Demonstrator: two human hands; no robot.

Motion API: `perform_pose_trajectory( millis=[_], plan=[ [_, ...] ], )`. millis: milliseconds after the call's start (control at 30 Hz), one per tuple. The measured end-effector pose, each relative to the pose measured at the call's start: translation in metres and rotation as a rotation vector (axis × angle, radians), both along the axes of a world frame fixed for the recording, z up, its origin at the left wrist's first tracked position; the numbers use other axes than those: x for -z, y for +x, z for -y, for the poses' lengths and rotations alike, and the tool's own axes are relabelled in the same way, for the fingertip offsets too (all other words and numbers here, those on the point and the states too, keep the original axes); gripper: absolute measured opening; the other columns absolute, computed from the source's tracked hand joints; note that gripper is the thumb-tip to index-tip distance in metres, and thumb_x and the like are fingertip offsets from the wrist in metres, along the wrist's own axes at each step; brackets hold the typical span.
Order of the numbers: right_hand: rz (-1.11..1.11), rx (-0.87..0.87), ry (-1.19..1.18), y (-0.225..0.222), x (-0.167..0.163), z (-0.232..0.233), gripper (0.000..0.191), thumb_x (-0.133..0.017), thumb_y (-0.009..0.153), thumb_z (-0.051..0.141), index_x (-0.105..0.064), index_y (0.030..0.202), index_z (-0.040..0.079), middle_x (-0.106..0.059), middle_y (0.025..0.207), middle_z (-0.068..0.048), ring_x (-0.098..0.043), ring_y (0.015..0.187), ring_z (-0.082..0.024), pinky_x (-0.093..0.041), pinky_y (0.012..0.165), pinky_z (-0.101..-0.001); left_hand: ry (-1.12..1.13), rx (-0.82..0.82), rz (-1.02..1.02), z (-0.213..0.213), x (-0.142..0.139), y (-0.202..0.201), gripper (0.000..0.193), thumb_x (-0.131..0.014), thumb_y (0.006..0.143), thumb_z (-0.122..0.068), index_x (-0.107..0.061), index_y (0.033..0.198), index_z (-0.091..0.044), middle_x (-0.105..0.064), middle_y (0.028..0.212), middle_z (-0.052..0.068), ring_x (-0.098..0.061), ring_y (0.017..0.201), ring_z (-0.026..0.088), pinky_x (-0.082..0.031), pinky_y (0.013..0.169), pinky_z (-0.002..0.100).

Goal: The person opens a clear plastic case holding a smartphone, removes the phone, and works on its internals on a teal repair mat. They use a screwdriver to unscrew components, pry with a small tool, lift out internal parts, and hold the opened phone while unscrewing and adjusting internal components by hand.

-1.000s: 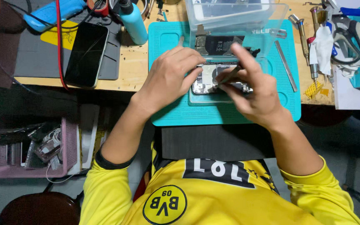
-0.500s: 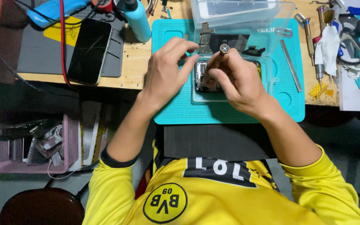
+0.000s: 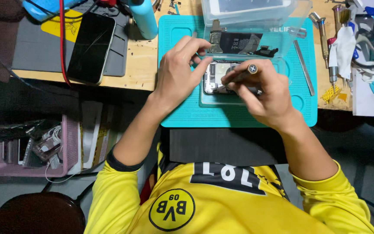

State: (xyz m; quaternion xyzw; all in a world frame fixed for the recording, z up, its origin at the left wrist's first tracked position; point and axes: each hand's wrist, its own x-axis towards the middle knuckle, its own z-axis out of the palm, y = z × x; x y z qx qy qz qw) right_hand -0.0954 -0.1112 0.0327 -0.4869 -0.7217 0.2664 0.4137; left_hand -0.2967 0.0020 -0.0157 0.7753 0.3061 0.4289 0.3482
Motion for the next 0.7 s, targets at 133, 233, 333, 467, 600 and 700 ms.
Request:
perform_pose_trajectory(
  millis=[133,233,333,467,600,700],
  plan=[
    [-0.007,-0.014,0.034,-0.003,0.005,0.004,0.055,-0.064,0.101,-0.017,-0.036,0.146,0.000,-0.071,0.115,-0.018,-0.075,0.111,-0.024,-0.064,0.096,-0.0340,0.027,0.015,0.023,0.001,0.002,0.000,0.019,-0.075,0.096,-0.007,-0.066,0.112,-0.004,-0.066,0.101,0.009,-0.072,0.087,0.020,-0.059,0.075,0.030],
    [0.024,-0.039,0.071,-0.004,0.006,0.003,0.063,-0.064,0.101,-0.016,-0.032,0.152,0.003,-0.071,0.115,-0.018,-0.075,0.110,-0.024,-0.064,0.096,-0.0340,0.042,0.020,0.019,0.002,0.000,0.000,0.018,-0.075,0.096,-0.007,-0.067,0.111,-0.004,-0.067,0.103,0.009,-0.072,0.086,0.020,-0.059,0.074,0.030],
    [0.080,-0.060,0.091,-0.005,0.006,0.001,0.064,-0.064,0.100,-0.016,-0.034,0.153,0.004,-0.072,0.115,-0.018,-0.076,0.108,-0.024,-0.064,0.095,-0.0338,0.022,0.011,-0.051,0.003,-0.003,0.000,0.015,-0.076,0.093,-0.008,-0.068,0.105,-0.004,-0.066,0.095,0.009,-0.069,0.077,0.021,-0.055,0.069,0.034],
    [0.109,-0.075,0.110,-0.006,0.005,-0.001,0.063,-0.066,0.100,-0.016,-0.038,0.152,0.005,-0.072,0.113,-0.015,-0.076,0.106,-0.023,-0.064,0.094,-0.0336,0.011,0.087,-0.047,0.005,-0.009,-0.003,0.016,-0.076,0.093,-0.009,-0.069,0.107,-0.004,-0.069,0.096,0.010,-0.070,0.073,0.022,-0.055,0.066,0.035],
    [0.101,-0.066,0.124,-0.007,0.004,-0.001,0.062,-0.066,0.099,-0.016,-0.039,0.151,0.004,-0.072,0.114,-0.016,-0.076,0.107,-0.024,-0.064,0.096,-0.0342,0.090,0.180,-0.045,0.009,-0.013,-0.007,0.016,-0.071,0.097,-0.009,-0.069,0.112,-0.004,-0.073,0.103,0.011,-0.072,0.082,0.028,-0.057,0.071,0.037],
    [0.113,-0.061,0.133,-0.006,0.004,-0.002,0.062,-0.067,0.099,-0.016,-0.040,0.151,0.004,-0.072,0.113,-0.016,-0.076,0.108,-0.024,-0.064,0.096,-0.0340,0.146,0.220,-0.065,0.011,-0.014,-0.007,0.015,-0.070,0.098,-0.010,-0.070,0.113,-0.006,-0.074,0.102,0.012,-0.072,0.086,0.031,-0.057,0.072,0.040]
  ],
)
